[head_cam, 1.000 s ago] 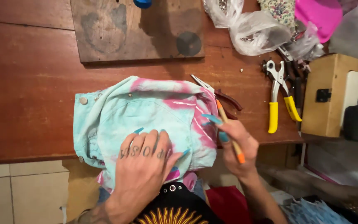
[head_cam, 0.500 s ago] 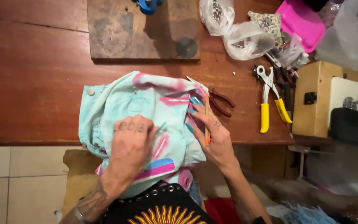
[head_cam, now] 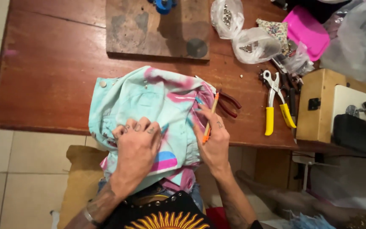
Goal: Marking fabric with a pen and attaching hardware using a hand-held punch tool
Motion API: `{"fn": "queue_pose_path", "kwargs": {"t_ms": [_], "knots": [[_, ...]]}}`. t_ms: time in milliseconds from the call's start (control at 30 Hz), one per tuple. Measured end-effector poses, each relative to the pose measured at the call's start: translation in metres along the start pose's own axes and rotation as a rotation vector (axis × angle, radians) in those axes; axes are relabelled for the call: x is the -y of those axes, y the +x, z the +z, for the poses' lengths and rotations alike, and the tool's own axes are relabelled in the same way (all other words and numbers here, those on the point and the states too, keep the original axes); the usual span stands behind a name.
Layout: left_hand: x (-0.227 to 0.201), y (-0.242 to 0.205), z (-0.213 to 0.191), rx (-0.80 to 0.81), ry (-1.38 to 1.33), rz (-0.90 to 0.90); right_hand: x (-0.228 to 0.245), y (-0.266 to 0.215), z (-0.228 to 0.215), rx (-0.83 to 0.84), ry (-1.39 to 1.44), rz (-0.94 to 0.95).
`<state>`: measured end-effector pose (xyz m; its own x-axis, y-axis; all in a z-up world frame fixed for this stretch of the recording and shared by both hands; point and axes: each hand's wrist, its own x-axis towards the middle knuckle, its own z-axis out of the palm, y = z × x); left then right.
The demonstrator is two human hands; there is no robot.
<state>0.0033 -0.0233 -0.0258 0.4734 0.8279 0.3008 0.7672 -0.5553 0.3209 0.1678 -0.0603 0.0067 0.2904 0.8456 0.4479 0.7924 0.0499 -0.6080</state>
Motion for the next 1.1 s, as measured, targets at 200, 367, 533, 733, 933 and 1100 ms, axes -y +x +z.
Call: {"fn": "queue_pose_path", "kwargs": {"t_ms": [200,367,533,733,933,1100], "knots": [[0.024,0.016,-0.016,-0.001,-0.280,-0.215,0.006,0.008,-0.012,0.011,-0.011,0.038],[0.025,0.031,-0.013,-0.002,0.126,-0.077,-0.006,0.004,-0.014,-0.002,-0.403,-0.209],[0.023,0.035,-0.013,-0.161,0.151,0.159,0.013,0.010,-0.007,-0.066,-0.168,-0.355],[0.045,0.074,-0.016,0.067,0.022,0.174,-0.001,0.000,0.014,0.149,0.016,-0.422],[0.091,0.091,0.001,-0.023,0.133,0.346,-0.006,0.004,0.011,0.196,-0.091,-0.232],[0.071,0.096,-0.017,-0.311,0.226,0.341,-0.002,0.011,0.010,0.218,-0.144,-0.239]]}}
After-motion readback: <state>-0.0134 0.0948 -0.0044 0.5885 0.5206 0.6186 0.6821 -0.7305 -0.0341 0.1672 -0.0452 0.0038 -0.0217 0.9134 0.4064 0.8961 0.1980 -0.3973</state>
